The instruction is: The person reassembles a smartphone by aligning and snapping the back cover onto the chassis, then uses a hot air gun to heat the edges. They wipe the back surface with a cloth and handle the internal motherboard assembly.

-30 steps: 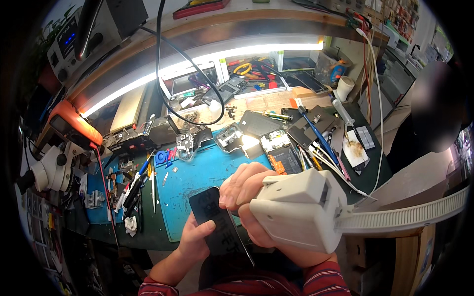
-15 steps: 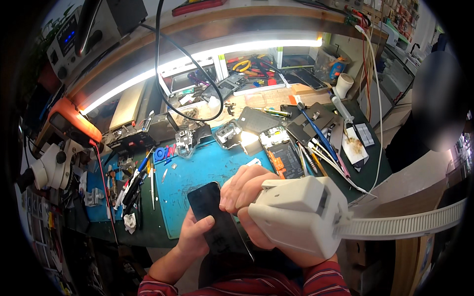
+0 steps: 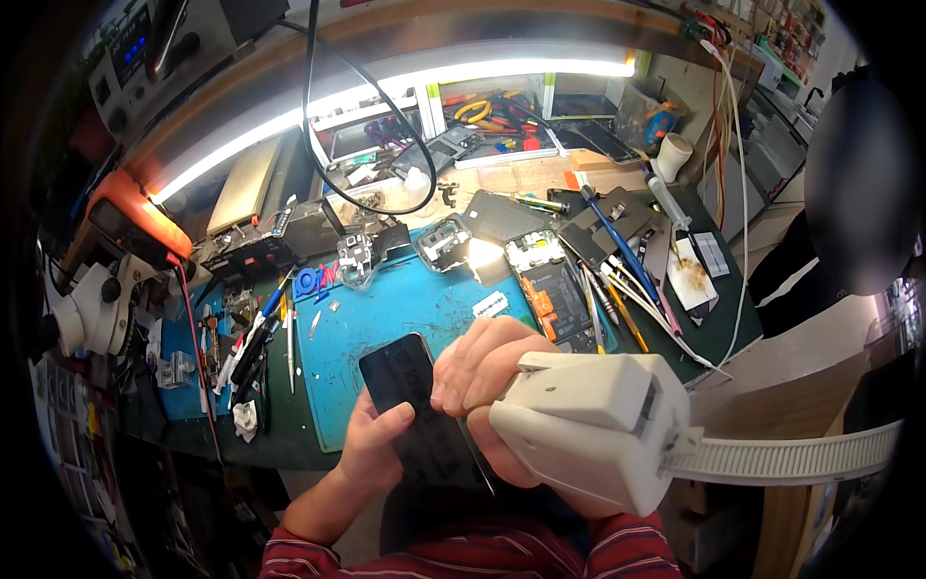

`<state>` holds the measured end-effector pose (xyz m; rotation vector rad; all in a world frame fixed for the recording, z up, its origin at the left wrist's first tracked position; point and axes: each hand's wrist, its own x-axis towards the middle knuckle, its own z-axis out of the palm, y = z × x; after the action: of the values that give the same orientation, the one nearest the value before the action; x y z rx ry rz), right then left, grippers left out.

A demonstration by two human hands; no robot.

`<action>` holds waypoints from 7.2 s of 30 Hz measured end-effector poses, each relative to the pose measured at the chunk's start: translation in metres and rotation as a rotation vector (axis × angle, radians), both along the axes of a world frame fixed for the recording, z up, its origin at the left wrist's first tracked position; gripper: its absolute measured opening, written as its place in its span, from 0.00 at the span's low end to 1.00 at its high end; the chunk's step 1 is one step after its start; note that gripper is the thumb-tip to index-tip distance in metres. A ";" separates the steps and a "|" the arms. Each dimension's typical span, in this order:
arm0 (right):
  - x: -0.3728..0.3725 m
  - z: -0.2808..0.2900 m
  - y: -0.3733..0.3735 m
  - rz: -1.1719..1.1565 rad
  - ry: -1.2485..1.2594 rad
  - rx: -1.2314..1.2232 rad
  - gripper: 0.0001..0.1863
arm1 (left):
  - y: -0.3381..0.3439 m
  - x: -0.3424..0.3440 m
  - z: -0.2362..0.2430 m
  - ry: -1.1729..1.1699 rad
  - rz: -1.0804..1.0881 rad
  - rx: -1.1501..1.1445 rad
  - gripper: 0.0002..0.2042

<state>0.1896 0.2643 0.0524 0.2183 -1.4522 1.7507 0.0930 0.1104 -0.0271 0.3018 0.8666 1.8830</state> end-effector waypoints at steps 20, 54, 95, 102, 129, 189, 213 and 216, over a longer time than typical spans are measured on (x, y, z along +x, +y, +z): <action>0.013 0.000 -0.010 -0.034 -0.017 -0.072 0.18 | 0.004 0.000 0.000 0.008 0.019 0.030 0.25; 0.034 -0.007 -0.016 -0.026 0.005 -0.141 0.17 | 0.009 0.003 0.005 0.046 0.121 0.021 0.21; 0.065 -0.009 -0.018 -0.066 -0.035 -0.186 0.16 | 0.014 0.010 0.006 0.111 0.256 -0.001 0.21; 0.067 -0.011 -0.017 -0.081 -0.030 -0.178 0.16 | 0.016 0.012 0.009 0.109 0.277 -0.001 0.20; 0.101 -0.041 -0.020 0.321 -0.565 -0.635 0.36 | -0.019 0.038 0.004 0.337 0.246 0.202 0.27; 0.098 -0.026 0.061 0.562 -0.516 -0.361 0.33 | -0.051 -0.028 0.021 0.404 -0.507 -0.062 0.17; 0.094 -0.019 0.055 0.536 -0.488 -0.376 0.31 | -0.048 -0.021 0.017 0.138 -0.390 -0.071 0.16; 0.094 -0.019 0.056 0.538 -0.485 -0.369 0.31 | -0.049 -0.020 0.019 0.127 -0.382 -0.093 0.15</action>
<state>0.2840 0.3207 0.0332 -0.0234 -1.4415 2.6142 0.0730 0.0619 -0.0084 0.4972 0.9075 1.4775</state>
